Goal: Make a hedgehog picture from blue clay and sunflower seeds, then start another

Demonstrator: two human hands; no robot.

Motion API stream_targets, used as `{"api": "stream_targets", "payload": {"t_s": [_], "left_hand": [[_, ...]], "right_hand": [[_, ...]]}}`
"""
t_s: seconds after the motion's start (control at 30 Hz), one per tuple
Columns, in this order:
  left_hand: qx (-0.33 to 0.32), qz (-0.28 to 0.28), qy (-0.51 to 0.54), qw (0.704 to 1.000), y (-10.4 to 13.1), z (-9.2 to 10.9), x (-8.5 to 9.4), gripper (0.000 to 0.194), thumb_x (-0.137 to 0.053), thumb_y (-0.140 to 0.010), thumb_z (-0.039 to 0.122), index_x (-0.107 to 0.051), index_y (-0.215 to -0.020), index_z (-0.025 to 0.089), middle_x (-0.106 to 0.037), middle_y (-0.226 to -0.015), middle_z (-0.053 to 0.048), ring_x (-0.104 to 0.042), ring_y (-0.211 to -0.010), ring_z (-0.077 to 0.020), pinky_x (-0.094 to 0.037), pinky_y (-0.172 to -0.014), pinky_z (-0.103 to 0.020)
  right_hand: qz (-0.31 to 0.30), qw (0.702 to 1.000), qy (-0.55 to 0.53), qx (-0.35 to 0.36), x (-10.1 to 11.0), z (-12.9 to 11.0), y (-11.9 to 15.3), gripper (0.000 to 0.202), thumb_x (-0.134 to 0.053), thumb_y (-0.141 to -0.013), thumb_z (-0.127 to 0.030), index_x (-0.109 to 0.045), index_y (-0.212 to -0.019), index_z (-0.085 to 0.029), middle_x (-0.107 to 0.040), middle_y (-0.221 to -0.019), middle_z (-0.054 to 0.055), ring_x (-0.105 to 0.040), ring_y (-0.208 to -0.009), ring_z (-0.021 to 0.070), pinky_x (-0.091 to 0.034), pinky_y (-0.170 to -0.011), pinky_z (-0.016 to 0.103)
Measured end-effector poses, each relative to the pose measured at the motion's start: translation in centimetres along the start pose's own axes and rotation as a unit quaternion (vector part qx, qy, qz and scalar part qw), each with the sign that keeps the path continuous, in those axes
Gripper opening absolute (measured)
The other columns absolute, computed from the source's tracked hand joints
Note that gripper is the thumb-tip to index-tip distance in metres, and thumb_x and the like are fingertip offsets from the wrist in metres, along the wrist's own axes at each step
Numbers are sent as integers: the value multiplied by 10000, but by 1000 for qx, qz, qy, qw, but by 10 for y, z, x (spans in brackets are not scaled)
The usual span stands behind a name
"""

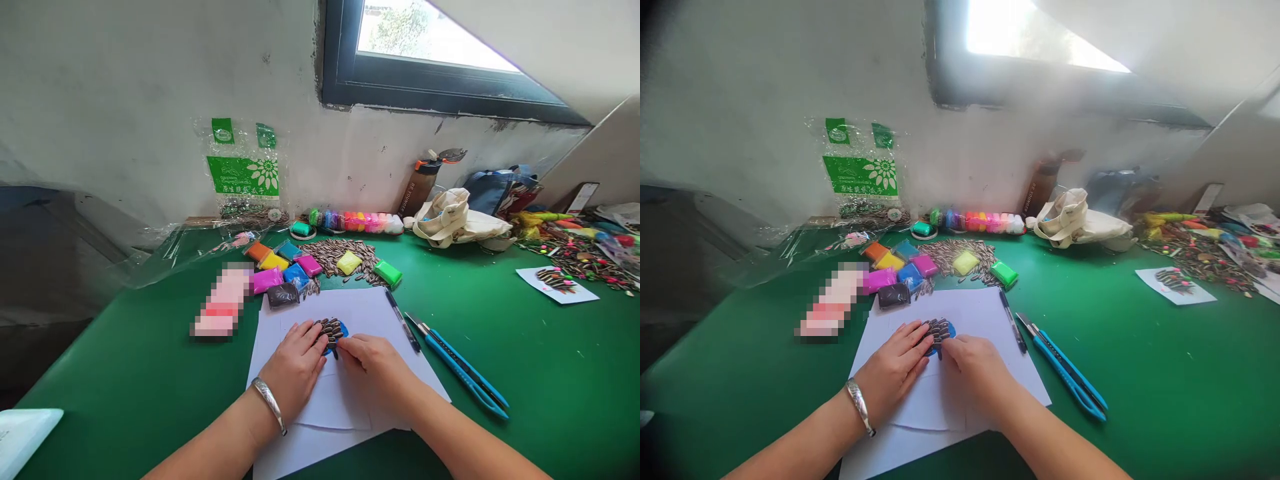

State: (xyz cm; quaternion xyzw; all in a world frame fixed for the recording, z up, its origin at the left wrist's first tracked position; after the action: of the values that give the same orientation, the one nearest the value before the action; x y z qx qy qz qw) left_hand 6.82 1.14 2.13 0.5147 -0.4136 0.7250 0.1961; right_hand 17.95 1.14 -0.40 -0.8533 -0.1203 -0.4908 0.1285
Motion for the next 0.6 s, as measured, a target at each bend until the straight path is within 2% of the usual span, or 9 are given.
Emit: {"api": "stream_targets", "payload": {"t_s": [0.23, 0.37, 0.43, 0.53, 0.6], "left_hand": [[-7, 24, 16, 1000, 1, 1, 2, 302, -413, -902, 184, -608, -1120, 110, -615, -1171, -143, -505, -1172, -262, -504, -928, -431], [-13, 21, 9, 1000, 0, 2, 3, 299, -425, -892, 180, -605, -1117, 102, -614, -1172, -150, -511, -1166, -273, -513, -917, -439], [-14, 20, 8, 1000, -1, 2, 4, 299, -433, -886, 181, -600, -1121, 101, -616, -1169, -148, -519, -1156, -276, -517, -910, -441], [-6, 21, 25, 999, -1, 1, 5, 307, -432, -885, 183, -584, -1143, 114, -617, -1172, -134, -518, -1158, -263, -511, -920, -440], [2, 23, 35, 999, 0, -1, 5, 314, -435, -885, 191, -577, -1154, 112, -611, -1182, -136, -513, -1165, -260, -504, -930, -438]], "right_hand": [[-9, 1000, -22, 4, -3, 2, -2, 232, -416, -880, -174, -564, -702, -185, -585, -653, 0, -506, -598, 111, -340, -570, 208], [18, 990, -121, -74, 10, 18, -3, 119, -489, -839, -217, -580, -914, -203, -576, -603, -37, -484, -535, 100, -346, -534, 194], [45, 983, -144, -106, 19, 26, -3, 104, -516, -828, -260, -576, -886, -199, -551, -575, -48, -461, -515, 97, -338, -515, 195], [51, 977, -180, -100, 23, 28, -3, 173, -472, -856, -290, -588, -772, -194, -568, -612, -30, -477, -545, 98, -351, -523, 198], [38, 970, -219, -97, 20, 28, -3, 207, -420, -879, -266, -610, -830, -199, -616, -681, -17, -506, -562, 96, -374, -539, 199]]}}
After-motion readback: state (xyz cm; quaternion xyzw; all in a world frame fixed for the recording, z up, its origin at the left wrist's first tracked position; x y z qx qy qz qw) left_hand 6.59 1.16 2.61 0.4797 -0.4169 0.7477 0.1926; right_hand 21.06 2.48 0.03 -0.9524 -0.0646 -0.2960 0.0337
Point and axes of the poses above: each hand's wrist, its own y-axis away from the middle knuckle, its own x-axis out of the back of the hand, z = x × y, the point moved 8 cm from there along -y, towards the middle knuckle
